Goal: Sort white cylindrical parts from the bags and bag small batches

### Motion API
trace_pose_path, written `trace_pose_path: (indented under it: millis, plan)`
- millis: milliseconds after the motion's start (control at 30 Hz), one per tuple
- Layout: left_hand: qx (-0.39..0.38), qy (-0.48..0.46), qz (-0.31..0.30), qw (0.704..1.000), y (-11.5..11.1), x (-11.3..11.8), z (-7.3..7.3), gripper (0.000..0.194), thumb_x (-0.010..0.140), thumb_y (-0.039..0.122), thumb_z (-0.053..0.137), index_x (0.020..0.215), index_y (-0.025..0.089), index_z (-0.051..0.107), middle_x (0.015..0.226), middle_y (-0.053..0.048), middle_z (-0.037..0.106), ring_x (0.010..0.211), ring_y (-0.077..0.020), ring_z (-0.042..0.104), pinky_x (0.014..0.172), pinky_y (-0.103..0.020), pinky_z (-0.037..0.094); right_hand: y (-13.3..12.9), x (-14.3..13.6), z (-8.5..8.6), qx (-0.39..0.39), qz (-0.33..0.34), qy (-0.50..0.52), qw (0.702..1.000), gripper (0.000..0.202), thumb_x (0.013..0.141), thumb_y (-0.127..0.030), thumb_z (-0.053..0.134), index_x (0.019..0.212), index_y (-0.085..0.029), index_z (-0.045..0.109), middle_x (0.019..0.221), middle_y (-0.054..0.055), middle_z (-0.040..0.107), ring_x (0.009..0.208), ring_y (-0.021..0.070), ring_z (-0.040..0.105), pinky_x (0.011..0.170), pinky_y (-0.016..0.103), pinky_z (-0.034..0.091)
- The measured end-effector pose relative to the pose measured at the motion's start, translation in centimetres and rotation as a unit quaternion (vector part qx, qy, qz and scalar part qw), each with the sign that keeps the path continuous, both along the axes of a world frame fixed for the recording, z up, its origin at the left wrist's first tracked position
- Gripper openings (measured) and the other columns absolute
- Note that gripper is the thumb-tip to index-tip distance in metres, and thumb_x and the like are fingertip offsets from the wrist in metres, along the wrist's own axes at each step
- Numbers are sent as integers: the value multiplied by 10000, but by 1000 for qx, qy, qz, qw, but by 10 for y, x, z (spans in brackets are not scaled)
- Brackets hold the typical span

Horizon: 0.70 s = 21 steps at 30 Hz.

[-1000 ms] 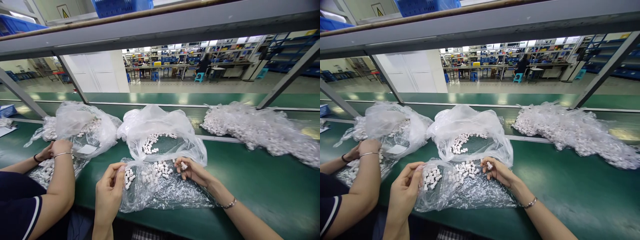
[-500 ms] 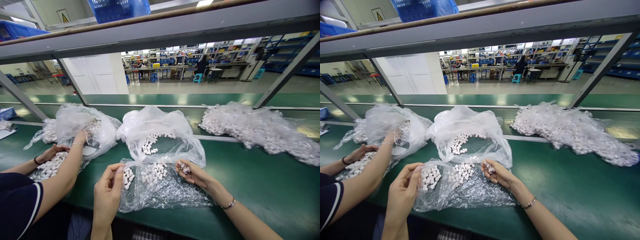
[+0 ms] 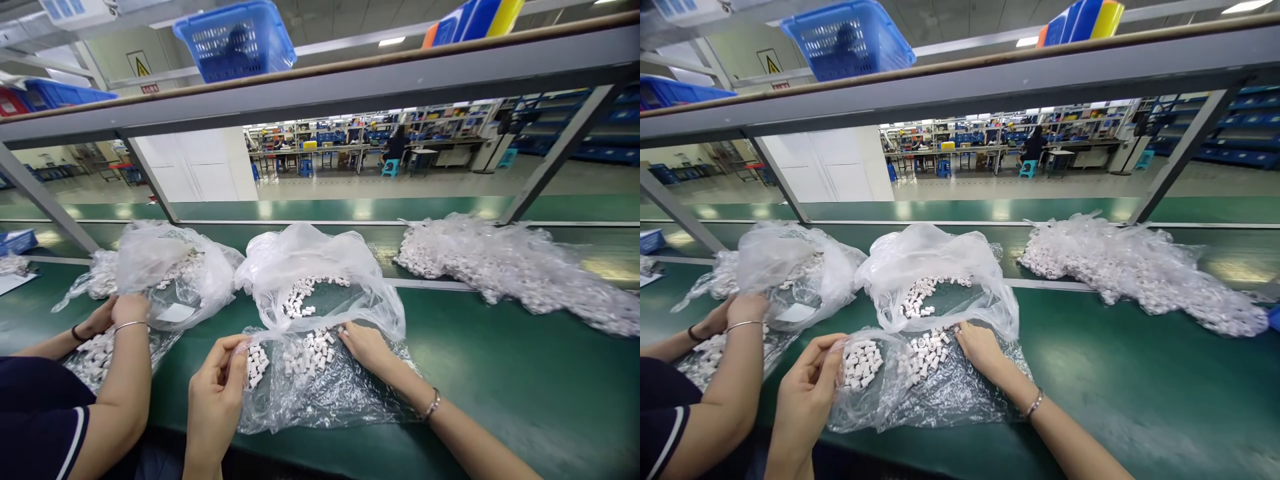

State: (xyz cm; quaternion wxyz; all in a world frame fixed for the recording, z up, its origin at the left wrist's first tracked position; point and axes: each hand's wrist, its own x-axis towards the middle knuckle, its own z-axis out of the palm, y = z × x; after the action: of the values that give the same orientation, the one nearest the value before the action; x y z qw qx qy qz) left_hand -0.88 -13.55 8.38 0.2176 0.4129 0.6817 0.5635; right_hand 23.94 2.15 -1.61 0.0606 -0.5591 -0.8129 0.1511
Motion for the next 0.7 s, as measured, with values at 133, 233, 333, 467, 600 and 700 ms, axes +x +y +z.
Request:
trace_pose_path:
  millis: [133,233,333,467,600,700]
  plan:
    - [-29,43,-24,998,1,4,6,446,853,619,539,1027,215,616,593,30,435,559,-124,396,510,-215,300,-36,10,67,-46,38,128,990,551,952,-569,249,1221,-181,532,949,62,647,759,82,576,658,174,371]
    - [-54,80,-43,994,4,10,9,444,854,639,508,1032,243,605,628,26,483,582,-137,436,550,-222,337,-74,-6,118,-69,145,216,963,492,942,-582,308,1209,-260,566,1080,20,644,881,56,598,715,140,408]
    - [-49,116,-54,991,7,13,10,441,852,637,496,1039,251,599,647,23,515,598,-154,481,589,-236,369,-91,-55,128,20,282,108,953,395,944,-462,387,1152,-199,597,900,24,668,739,62,571,648,161,362]
    - [-56,133,-56,988,8,14,8,424,855,621,475,1071,278,598,692,16,565,705,-187,572,641,-241,393,-75,-125,103,161,388,-24,907,220,867,-169,412,970,-142,605,980,36,655,752,109,565,574,199,321]
    - [-71,128,-25,989,7,5,5,413,832,619,487,1054,293,610,788,9,640,836,-208,626,703,-240,424,-67,-127,99,218,407,60,885,308,900,-339,459,1112,-158,592,1058,42,652,885,107,595,682,207,387]
    - [-90,148,-2,985,10,-4,1,434,808,641,496,1052,301,613,805,8,674,828,-213,647,665,-237,439,-70,-77,107,178,322,120,922,354,930,-450,410,1059,-195,620,1001,5,665,842,54,582,656,172,331]
